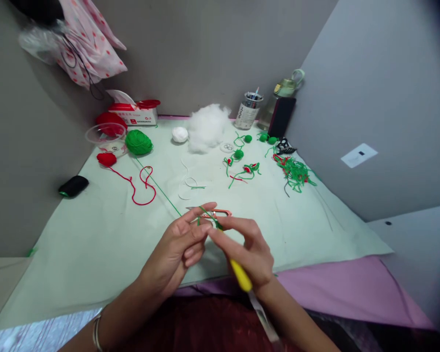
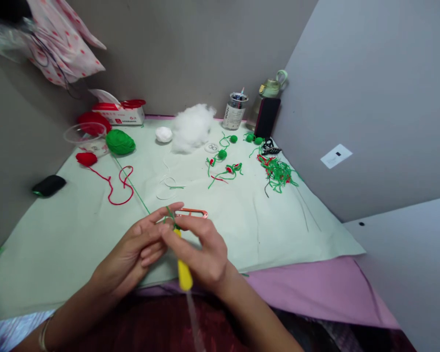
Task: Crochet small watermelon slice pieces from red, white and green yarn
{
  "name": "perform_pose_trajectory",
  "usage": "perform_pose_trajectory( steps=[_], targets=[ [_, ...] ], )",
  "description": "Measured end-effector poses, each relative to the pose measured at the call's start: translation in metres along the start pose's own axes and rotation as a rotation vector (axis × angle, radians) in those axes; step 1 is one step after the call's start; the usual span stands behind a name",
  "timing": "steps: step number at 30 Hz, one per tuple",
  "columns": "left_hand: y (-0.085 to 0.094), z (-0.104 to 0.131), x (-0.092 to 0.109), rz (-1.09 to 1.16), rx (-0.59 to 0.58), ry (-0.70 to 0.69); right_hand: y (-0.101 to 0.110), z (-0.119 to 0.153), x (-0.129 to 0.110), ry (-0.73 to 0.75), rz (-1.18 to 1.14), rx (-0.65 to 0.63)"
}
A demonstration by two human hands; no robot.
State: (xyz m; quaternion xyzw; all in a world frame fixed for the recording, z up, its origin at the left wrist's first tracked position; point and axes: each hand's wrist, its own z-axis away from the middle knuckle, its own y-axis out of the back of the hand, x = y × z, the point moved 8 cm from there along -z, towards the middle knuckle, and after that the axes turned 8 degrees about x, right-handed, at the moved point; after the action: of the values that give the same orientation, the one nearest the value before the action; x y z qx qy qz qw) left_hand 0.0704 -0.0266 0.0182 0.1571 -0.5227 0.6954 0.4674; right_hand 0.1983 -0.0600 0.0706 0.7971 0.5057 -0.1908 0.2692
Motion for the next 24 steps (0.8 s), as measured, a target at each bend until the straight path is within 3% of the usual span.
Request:
perform_pose_trajectory(
  steps=[2,5,6,7,9,12,17,24],
  targets=[
    [0.001,-0.001,0.000,0.013,-0.007,0.026,0.004,-0.004,0.009,-0.138,-0.110,0.062],
    [0.005,-0.001,0.006,-0.033,0.026,-0.063,0.004,-0.006,0.027,-0.425,-0.395,0.147],
    [0.004,-0.001,0.007,-0.057,0.031,-0.100,0.003,-0.005,0.029,-0.459,-0.419,0.145],
    [0.003,0.000,0.008,-0.077,0.032,-0.130,0.001,-0.005,0.028,-0.439,-0.383,0.130],
    [0.000,0.001,0.007,-0.080,0.023,-0.157,-0.001,-0.005,0.018,-0.252,-0.185,0.080],
    [-0.003,0.002,0.001,-0.021,0.008,-0.085,-0.003,0.000,0.002,0.009,0.053,0.058],
    [-0.003,0.000,-0.005,0.043,-0.038,0.074,0.005,-0.010,0.011,-0.170,-0.154,0.085],
    [-0.004,-0.002,0.003,-0.056,-0.007,-0.075,0.004,-0.008,0.030,-0.411,-0.384,0.094]
  ],
)
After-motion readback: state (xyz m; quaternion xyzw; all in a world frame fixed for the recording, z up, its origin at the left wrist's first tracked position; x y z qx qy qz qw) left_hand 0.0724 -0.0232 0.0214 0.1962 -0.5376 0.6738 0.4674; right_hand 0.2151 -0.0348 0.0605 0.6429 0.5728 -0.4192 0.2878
